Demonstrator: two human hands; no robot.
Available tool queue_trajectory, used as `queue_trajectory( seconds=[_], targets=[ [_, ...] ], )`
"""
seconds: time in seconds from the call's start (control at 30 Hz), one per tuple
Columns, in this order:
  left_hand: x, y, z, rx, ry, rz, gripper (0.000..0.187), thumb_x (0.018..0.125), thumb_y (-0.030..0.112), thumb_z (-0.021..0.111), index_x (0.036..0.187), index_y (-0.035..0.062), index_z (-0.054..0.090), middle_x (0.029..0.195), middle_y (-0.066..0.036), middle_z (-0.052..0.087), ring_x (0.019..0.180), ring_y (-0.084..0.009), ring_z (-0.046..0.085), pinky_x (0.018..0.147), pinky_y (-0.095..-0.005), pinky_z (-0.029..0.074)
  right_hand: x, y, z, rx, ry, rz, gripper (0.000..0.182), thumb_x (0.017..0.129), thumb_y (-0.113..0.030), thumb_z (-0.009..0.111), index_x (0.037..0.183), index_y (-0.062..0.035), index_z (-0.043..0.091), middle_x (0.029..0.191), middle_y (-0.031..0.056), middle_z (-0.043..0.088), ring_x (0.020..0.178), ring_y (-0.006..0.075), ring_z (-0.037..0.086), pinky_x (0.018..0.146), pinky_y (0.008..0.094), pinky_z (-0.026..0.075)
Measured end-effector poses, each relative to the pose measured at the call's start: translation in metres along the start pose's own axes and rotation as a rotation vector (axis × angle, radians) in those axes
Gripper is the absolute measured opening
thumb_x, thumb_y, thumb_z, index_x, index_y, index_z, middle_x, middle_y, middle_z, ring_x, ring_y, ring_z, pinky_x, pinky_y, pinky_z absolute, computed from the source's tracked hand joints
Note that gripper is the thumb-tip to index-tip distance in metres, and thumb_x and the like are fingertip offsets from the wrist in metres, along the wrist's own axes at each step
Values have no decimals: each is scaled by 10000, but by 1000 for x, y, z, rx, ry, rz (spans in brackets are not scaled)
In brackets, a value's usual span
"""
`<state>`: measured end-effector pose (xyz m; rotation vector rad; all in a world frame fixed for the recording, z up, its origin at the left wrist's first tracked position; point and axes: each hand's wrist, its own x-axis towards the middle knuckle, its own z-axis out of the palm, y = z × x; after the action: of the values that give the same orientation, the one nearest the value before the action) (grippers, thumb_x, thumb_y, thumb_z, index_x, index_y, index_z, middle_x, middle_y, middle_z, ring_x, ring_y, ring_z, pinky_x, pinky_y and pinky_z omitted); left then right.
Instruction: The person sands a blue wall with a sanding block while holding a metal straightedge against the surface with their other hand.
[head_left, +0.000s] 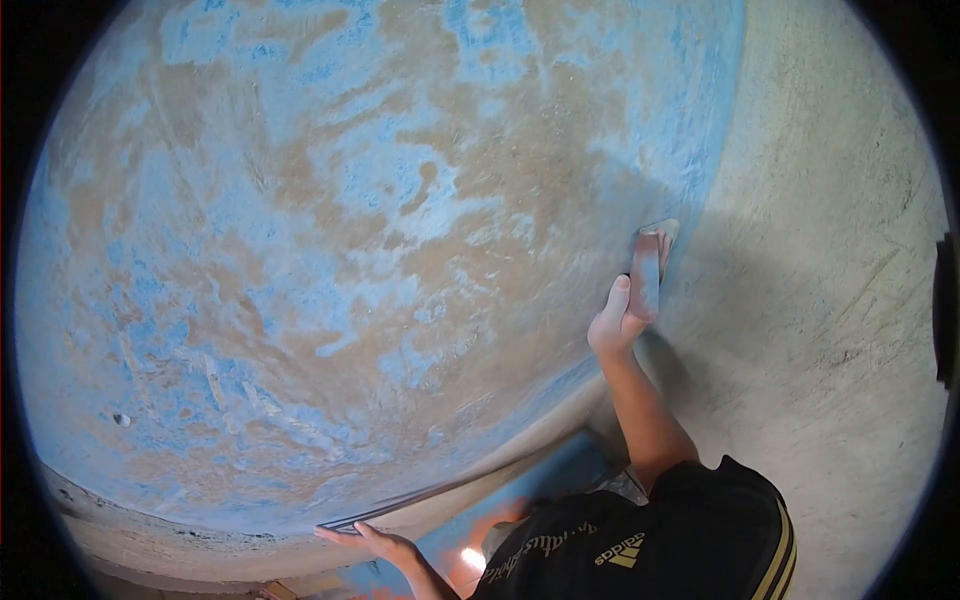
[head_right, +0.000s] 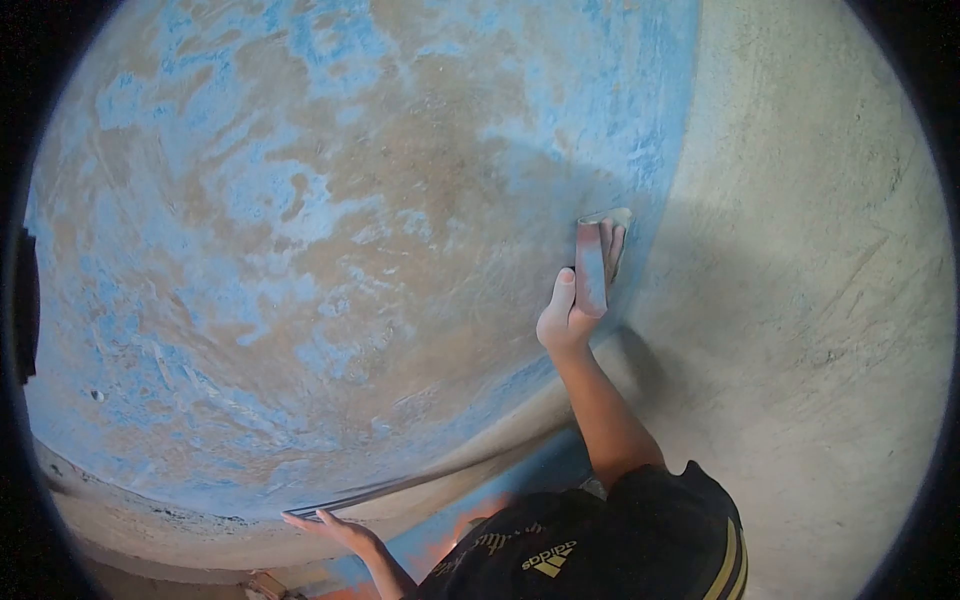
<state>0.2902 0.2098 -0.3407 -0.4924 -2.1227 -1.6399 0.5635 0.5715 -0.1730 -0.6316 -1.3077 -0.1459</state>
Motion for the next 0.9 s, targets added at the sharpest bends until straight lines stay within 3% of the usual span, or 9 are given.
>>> queue_trajectory(
  seconds=[0.23,0.33,0.43,0.47,0.53,0.6,0.73,0.83,0.9],
  targets=[
    [0,4,-14,121,-74,-16,887,1043,567,470,1641,22,105,1701,-229,88,1576,-375,82,1249,-544,107,-36,-39,-7,-12,-127,127,507,1024,-177,460,1459,83,486,1586,304,373,1503,534,244,1223,608,171],
    [4,12,-19,172,-63,38,805,1056,500,483,1619,10,184,1654,-257,188,1544,-394,160,1228,-559,146,-92,-83,-8,75,-280,-69,504,993,-192,493,1446,27,522,1577,307,380,1505,519,254,1226,613,162],
    [25,9,-32,77,27,38,786,1057,482,470,1605,2,174,1651,-237,180,1517,-407,207,1217,-582,175,-95,-80,-7,-56,-325,-409,522,965,-216,543,1445,-10,532,1590,306,361,1511,513,248,1219,631,171],
    [36,5,-39,103,77,84,780,1058,477,467,1603,3,175,1648,-234,185,1510,-406,217,1210,-586,188,-105,-67,0,17,-247,-172,552,952,-224,560,1459,-10,523,1612,280,342,1516,504,247,1204,652,190],
    [66,-5,-60,158,173,181,767,1060,469,463,1599,4,176,1641,-228,194,1498,-403,238,1198,-596,213,-51,-114,7,168,-71,185,548,943,-230,570,1446,-14,538,1596,261,382,1508,502,270,1202,652,201],
    [97,-8,-88,242,197,251,765,1063,452,460,1604,8,154,1649,-224,179,1505,-401,231,1195,-602,218,-49,-146,16,180,-34,226,561,935,-237,576,1449,-17,536,1582,244,414,1495,490,304,1202,643,212],
    [155,-40,-134,374,257,459,728,1081,412,433,1608,10,131,1668,-226,117,1534,-415,173,1206,-612,204,-74,-168,27,-31,-249,-408,609,924,-268,597,1471,-14,520,1546,222,473,1446,452,398,1203,614,234],
    [185,-66,-153,454,255,503,715,1096,453,371,1609,14,138,1674,-235,79,1545,-439,127,1211,-630,182,-72,-172,38,68,-152,-112,528,934,-238,609,1396,17,584,1498,218,535,1390,421,480,1189,596,262],
    [198,-77,-153,473,202,516,721,1097,488,339,1611,22,142,1675,-241,68,1547,-446,114,1211,-642,169,-71,-187,41,131,-91,266,465,944,-170,582,1364,30,604,1492,223,539,1378,423,495,1175,590,290]
  ],
)
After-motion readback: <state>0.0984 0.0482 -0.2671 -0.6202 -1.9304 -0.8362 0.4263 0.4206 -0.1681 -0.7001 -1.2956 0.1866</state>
